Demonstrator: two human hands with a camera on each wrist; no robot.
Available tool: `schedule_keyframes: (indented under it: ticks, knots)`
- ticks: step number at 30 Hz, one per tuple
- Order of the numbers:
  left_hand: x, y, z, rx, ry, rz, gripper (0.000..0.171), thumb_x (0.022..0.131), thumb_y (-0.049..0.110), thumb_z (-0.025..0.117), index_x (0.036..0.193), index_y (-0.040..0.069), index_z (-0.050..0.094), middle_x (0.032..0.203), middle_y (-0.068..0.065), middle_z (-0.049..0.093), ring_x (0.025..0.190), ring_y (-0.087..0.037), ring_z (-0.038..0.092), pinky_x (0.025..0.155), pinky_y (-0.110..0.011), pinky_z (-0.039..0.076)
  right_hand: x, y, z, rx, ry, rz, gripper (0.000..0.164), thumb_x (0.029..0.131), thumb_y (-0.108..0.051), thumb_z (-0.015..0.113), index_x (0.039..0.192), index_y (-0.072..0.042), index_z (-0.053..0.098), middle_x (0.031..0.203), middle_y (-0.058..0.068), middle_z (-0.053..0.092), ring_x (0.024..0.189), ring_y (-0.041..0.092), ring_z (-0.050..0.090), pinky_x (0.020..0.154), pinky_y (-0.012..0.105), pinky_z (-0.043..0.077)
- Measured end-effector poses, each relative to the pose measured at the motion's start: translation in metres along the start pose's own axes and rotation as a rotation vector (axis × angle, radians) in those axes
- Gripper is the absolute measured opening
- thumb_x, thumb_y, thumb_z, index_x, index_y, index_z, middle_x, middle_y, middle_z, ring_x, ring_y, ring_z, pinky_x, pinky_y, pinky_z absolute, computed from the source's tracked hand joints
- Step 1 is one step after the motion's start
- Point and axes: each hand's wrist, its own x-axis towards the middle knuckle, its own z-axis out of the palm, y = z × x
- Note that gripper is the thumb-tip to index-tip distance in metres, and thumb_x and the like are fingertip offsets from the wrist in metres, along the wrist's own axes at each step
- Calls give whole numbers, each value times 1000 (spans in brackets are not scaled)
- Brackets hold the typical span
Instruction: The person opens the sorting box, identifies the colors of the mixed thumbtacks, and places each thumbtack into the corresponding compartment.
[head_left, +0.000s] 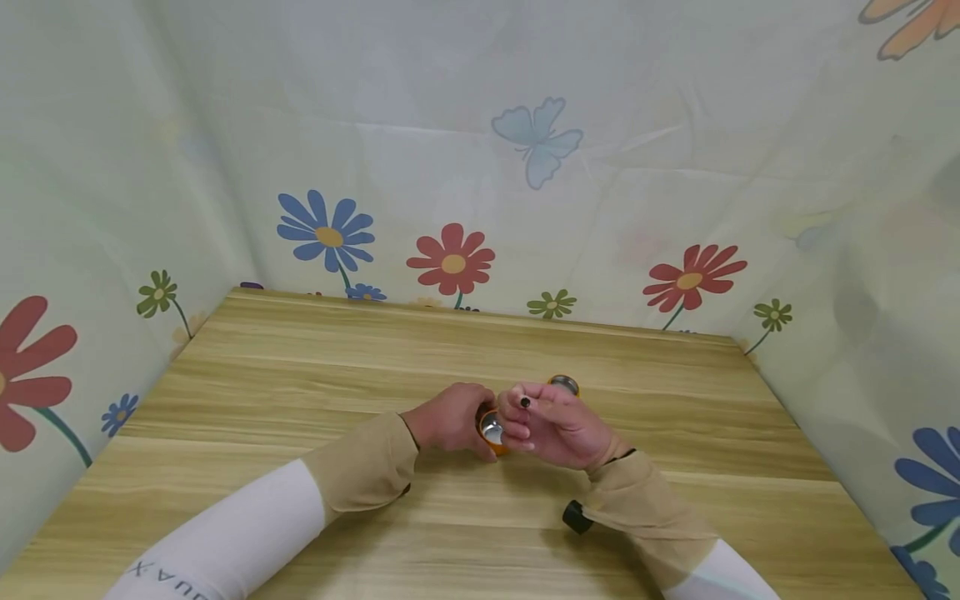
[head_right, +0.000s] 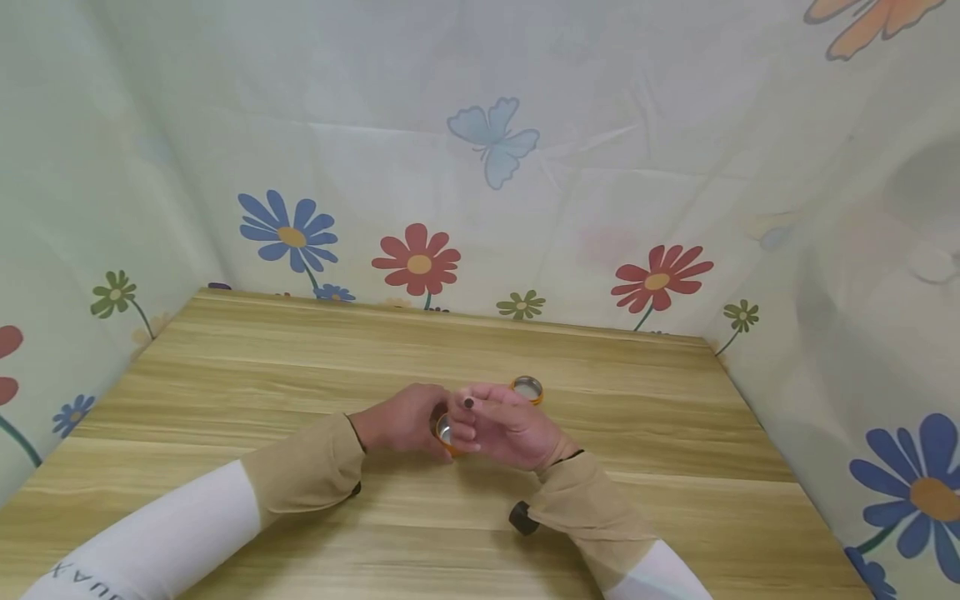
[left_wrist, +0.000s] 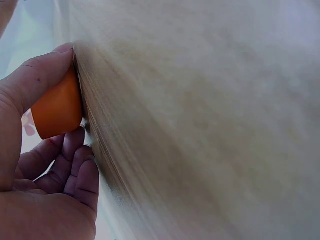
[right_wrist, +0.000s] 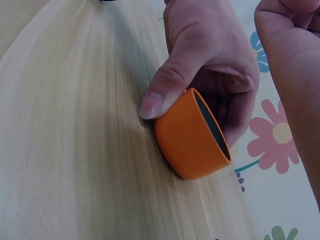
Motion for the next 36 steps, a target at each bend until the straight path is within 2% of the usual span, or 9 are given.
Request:
schedule_keyframes:
  ticks: [12,19,29,36]
  knots:
    - [1,-4,3,15,30,26,49,57,32,90,89,12,60,81,5,56,71,-6,50,64,-19,42,3,-2,7,18,-3,9,15,103,-10,33,102,-5,47,85,5,28,73,17,32,63,28,27]
    - [2,-4,4,20,31,31,48,57,33,90,89,15,59,82,5,57,72,-6,51,65,-19,43,3,-1,5,27,-19,1,16,103,-10,33,103,-5,48,85,4,28,74,17,32,62,26,28]
    - [1,-3,2,11,39,41,47,56,30,90,88,15,59,82,2,59,71,-6,51,64,-19,43,3,1,7,7,-58,3,12,102,-13,36,97,-6,45,85,4,28,76,16,34,64,25,29]
    - [2,-3,3,-1,27,37,46,57,29,90,89,15,60,83,3,59,72,-6,51,65,-19,43,4,-1,10,11,-59,-4,14,102,-13,36,101,-8,49,86,4,29,75,15,33,62,24,29]
